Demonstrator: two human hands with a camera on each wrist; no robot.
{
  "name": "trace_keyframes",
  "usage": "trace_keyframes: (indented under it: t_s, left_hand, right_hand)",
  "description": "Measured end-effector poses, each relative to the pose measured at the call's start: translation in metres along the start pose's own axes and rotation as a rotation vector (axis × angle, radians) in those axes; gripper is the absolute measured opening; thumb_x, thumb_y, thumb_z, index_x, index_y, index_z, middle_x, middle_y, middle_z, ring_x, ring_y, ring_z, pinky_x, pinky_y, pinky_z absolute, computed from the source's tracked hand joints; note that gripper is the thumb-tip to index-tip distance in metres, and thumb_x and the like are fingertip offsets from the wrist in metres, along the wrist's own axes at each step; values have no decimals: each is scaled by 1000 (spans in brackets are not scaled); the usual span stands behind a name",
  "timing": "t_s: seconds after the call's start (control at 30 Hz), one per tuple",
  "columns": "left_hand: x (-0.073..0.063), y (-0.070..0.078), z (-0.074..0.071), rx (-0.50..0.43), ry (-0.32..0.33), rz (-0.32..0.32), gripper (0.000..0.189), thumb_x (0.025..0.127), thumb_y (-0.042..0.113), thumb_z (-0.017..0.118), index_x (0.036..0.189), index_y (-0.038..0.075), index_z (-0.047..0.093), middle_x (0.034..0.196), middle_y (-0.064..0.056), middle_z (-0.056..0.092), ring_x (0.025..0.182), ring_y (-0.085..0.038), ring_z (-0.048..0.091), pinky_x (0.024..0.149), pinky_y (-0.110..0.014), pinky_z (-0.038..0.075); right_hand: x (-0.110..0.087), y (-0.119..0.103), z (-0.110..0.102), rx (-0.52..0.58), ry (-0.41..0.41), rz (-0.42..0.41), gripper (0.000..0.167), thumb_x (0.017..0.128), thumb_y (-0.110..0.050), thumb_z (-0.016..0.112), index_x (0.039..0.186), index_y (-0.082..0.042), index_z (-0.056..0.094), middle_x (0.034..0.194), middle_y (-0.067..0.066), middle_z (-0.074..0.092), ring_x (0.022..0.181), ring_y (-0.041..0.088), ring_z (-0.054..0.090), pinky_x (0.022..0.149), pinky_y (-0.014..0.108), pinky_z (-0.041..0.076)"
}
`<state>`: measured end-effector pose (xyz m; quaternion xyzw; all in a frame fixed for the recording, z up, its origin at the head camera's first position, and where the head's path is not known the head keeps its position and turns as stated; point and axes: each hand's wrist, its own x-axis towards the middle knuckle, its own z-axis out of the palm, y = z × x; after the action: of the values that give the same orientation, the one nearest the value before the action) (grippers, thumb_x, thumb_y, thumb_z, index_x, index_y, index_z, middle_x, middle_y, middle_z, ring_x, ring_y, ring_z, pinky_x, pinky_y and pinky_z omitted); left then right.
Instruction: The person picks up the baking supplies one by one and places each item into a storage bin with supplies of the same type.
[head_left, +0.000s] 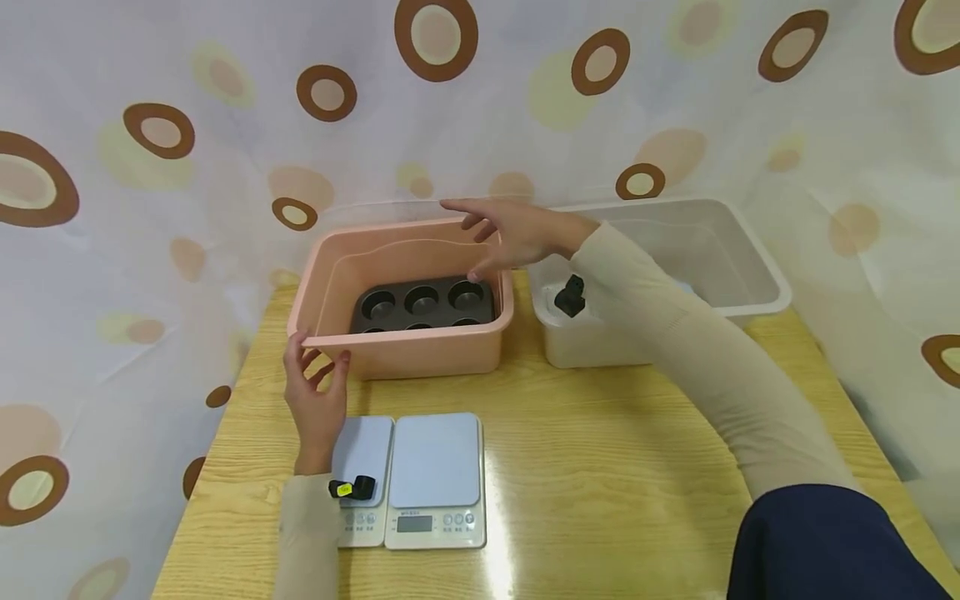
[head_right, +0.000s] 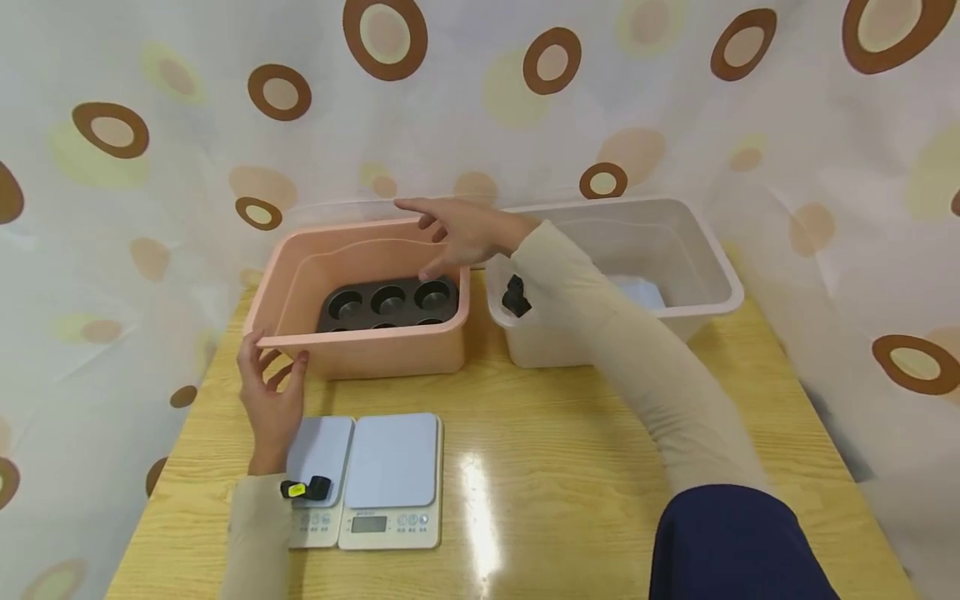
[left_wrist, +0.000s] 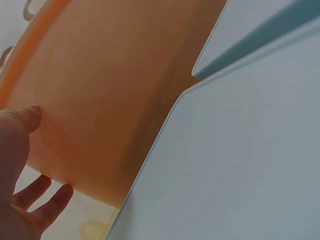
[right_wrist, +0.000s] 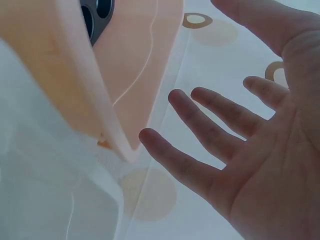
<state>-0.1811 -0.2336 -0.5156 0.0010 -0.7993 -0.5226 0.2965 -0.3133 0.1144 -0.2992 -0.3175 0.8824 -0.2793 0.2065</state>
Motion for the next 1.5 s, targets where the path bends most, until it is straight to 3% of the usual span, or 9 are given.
trace_keyframes:
  t_s: [0.13,0.37,0.53,0.63,0.83,1.13,1.23,1.4,1.5]
  left_hand:
    - [0,1,0,20,-11,-1,72,101,8,78,162,18,43,166,-11,49,139,-38,62,103,-18,58]
    - [1,4,-5,39,-56,-12,70,103,15,77,163,21,43,165,-10,50,140,-36,63,107,-57,60]
    - [0,8,-11,69,-95,-43,73,104,13,75,166,22,37,168,-13,47,139,-39,62,108,-66,57]
    - [-4,11,-13,86,-122,-73,86,103,12,74,173,24,25,171,-14,44,137,-41,63,106,-56,59]
    - [-22,9,-18,35,-163,-184,110,102,7,73,176,25,-6,168,-21,45,131,-43,64,93,-10,54]
    - [-39,0,-43,132,-227,-184,67,105,6,68,166,8,39,153,-27,58,135,-44,62,93,-2,47]
    - [-44,1,-49,191,-245,-184,58,105,6,69,159,3,48,151,-26,60,137,-43,61,99,-15,52]
    - [-51,5,-60,303,-324,-202,51,106,9,68,154,0,54,153,-25,58,138,-45,58,108,-61,55]
    - [-57,6,-63,341,-381,-227,51,106,11,68,154,2,53,155,-26,55,139,-47,56,111,-70,51]
  right_hand:
    - [-18,12,1,8,48,2,113,91,-28,89,177,-26,16,171,20,43,152,39,53,121,59,50]
    - [-54,31,-6,-19,107,51,117,89,-20,92,177,-26,16,167,19,49,148,39,57,120,61,50]
    - [-77,44,-12,-12,144,70,121,87,-23,95,177,-31,15,166,16,52,147,37,58,119,62,49]
    - [-92,52,-15,3,183,87,121,85,-26,97,177,-33,17,164,14,54,146,37,59,118,62,50]
    - [-122,66,-15,15,235,123,120,84,-27,98,176,-30,20,161,17,55,144,40,60,116,65,51]
    - [-172,90,-5,17,332,133,122,81,-23,100,176,-25,23,158,18,58,139,41,63,114,67,52]
    - [-185,95,-5,25,366,143,122,81,-20,100,176,-26,23,157,18,58,139,42,62,112,68,52]
    - [-206,102,-6,36,392,168,123,81,-20,99,176,-27,22,159,18,56,141,44,60,112,71,50]
    - [-219,108,-5,20,404,197,123,81,-21,99,176,-28,22,160,17,56,142,43,59,112,69,49]
